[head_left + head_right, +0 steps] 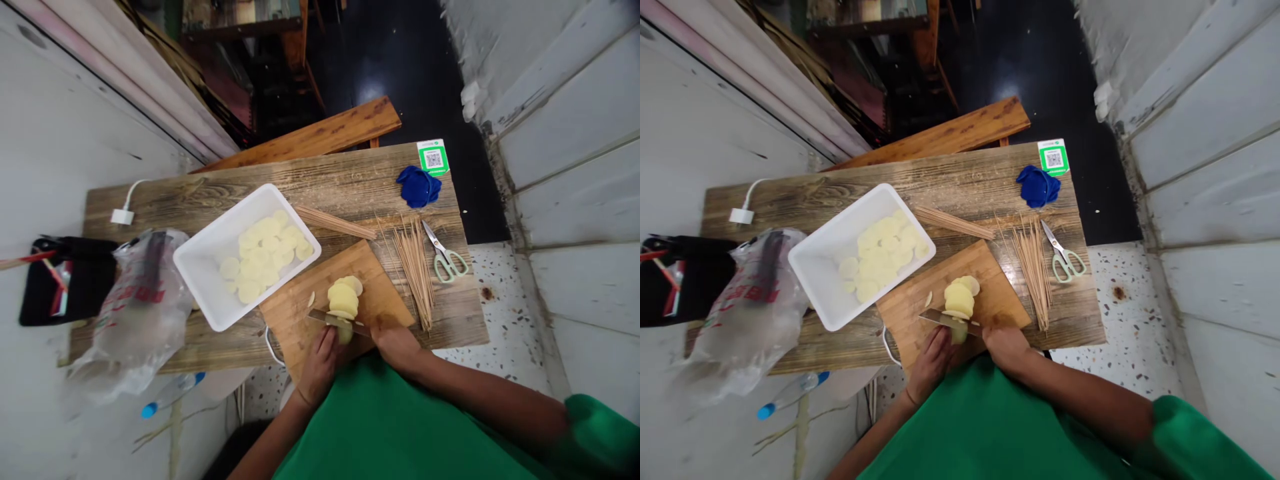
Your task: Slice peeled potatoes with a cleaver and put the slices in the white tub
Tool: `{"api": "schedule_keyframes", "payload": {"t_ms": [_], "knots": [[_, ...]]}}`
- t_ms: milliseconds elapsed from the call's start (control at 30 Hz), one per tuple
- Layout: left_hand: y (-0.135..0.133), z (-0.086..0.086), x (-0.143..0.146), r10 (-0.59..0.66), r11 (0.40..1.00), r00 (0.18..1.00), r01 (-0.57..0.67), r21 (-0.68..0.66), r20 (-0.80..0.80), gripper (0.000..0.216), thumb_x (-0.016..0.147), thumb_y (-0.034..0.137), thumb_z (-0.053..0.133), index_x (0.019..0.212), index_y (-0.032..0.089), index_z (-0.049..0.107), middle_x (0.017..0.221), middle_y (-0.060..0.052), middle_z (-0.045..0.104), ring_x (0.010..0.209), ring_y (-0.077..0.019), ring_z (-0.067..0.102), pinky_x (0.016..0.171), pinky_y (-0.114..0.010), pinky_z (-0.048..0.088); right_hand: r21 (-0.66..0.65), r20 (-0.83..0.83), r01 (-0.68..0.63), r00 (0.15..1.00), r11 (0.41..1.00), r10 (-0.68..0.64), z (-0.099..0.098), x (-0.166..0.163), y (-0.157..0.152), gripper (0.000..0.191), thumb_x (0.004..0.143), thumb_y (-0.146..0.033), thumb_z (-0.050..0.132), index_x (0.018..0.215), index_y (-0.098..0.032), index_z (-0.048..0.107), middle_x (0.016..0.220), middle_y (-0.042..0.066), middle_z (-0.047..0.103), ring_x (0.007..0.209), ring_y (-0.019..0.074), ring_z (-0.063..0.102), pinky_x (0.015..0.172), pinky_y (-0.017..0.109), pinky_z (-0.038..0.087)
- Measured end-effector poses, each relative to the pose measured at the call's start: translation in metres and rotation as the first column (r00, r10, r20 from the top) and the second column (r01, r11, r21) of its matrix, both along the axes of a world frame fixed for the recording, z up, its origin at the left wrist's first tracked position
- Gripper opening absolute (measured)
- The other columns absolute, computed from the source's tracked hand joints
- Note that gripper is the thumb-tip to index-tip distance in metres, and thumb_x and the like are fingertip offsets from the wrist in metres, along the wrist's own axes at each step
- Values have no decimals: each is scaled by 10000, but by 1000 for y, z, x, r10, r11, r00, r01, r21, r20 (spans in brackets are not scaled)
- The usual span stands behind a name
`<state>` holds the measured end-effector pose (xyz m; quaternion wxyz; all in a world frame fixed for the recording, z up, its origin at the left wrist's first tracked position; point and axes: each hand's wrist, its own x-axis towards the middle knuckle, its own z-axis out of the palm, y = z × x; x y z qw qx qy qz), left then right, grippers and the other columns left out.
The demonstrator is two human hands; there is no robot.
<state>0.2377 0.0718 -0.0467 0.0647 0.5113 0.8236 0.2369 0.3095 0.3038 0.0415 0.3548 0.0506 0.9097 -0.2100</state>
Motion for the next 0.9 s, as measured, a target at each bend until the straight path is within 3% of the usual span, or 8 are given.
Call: {"api": "schedule_keyframes", "payload": {"t_ms": [200,300,900], "knots": [[5,16,-4,66,996,973,-51,-69,222,333,967,211,439,1280,192,551,1155,-124,647,1149,-261,580,970,-447,535,3,29,28,999,1000,-28,42,25,6,266,877,-105,456,1057,-123,651,904,120,727,774,234,696,573,293,439],[5,22,-5,52,997,971,-36,-72,234,303,972,209,414,1213,196,598,1077,-111,658,1059,-252,605,936,-439,545,26,81,43,996,999,-45,53,36,8,255,869,-102,474,1043,-133,659,892,111,732,739,233,696,547,294,404],[4,21,-5,144,987,920,-105,-124,364,285,971,234,409,1170,181,607,1129,-123,648,1095,-242,610,958,-413,531,24,166,31,986,999,-34,51,37,10,297,881,-88,460,1107,-132,648,936,107,730,788,250,705,572,311,420]]}}
